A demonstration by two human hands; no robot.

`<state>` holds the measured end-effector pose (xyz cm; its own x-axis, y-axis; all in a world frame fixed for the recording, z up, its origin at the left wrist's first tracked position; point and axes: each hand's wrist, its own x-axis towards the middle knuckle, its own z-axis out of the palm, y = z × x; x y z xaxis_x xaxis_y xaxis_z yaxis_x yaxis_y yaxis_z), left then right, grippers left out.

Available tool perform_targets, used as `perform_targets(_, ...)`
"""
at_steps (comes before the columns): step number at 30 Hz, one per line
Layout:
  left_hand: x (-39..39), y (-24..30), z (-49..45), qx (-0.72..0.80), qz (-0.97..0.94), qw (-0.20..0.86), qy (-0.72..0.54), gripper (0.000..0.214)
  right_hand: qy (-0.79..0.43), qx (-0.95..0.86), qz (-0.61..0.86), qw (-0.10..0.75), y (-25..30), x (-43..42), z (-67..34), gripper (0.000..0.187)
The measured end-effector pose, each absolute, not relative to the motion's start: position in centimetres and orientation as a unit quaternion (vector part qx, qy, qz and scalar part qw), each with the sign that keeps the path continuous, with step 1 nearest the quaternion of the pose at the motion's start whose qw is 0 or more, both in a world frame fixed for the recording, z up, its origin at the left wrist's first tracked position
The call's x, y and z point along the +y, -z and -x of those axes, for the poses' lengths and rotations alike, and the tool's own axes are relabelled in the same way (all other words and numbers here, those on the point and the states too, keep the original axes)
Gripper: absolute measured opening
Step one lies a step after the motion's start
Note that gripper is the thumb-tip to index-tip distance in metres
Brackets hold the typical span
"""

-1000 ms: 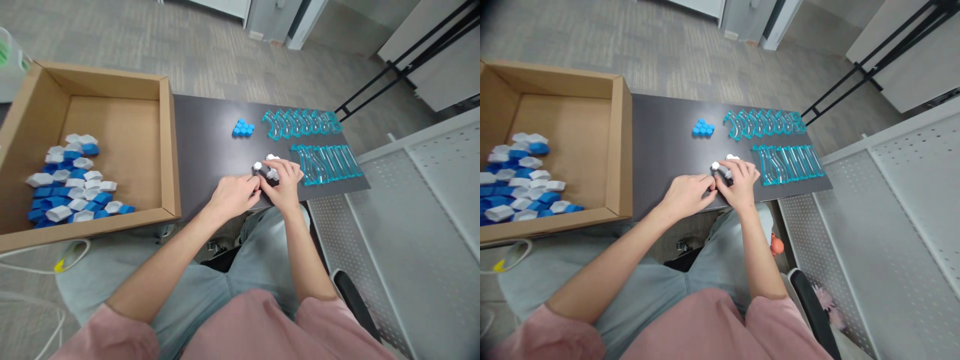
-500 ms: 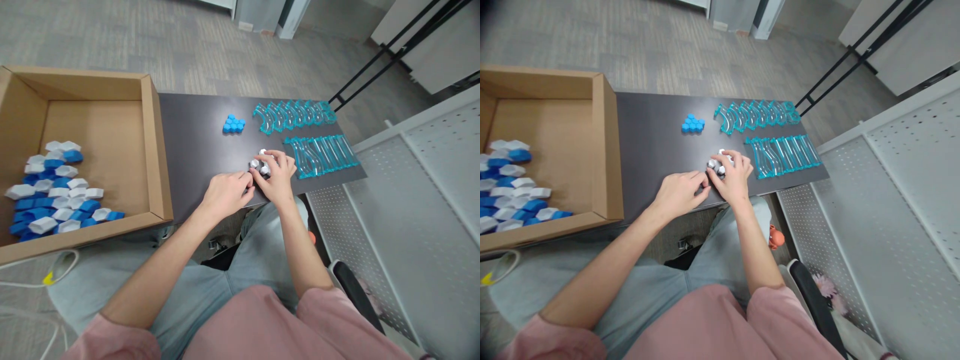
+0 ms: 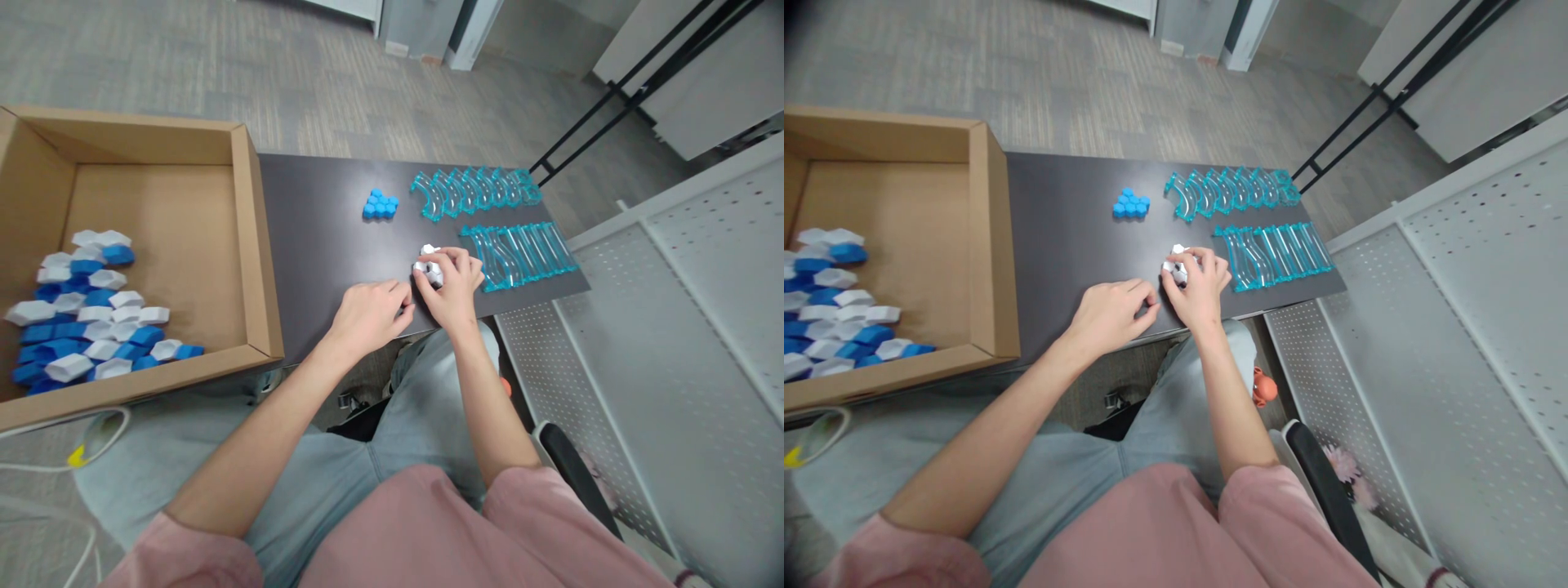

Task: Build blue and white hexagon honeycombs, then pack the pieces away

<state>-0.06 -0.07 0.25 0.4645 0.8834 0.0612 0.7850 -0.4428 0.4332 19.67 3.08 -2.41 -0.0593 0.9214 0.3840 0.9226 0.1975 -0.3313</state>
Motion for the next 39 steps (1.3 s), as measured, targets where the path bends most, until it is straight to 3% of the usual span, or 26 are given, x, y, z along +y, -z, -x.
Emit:
perform_targets(31, -0.08, -0.01, -0.01, 0.499, -0.841, 0.154, -0.139, 0.02, 0.01, -0.695, 0.667, 0.269, 2.56, 3.09, -19.7, 0.021)
perform_targets(39, -0.12, -0.05, -0.02, 0.5, -0.841, 0.155, -0.136, 0.021, 0.003, -0.688, 0.657, 0.308, 2.55, 3.02, -19.79, 0.022)
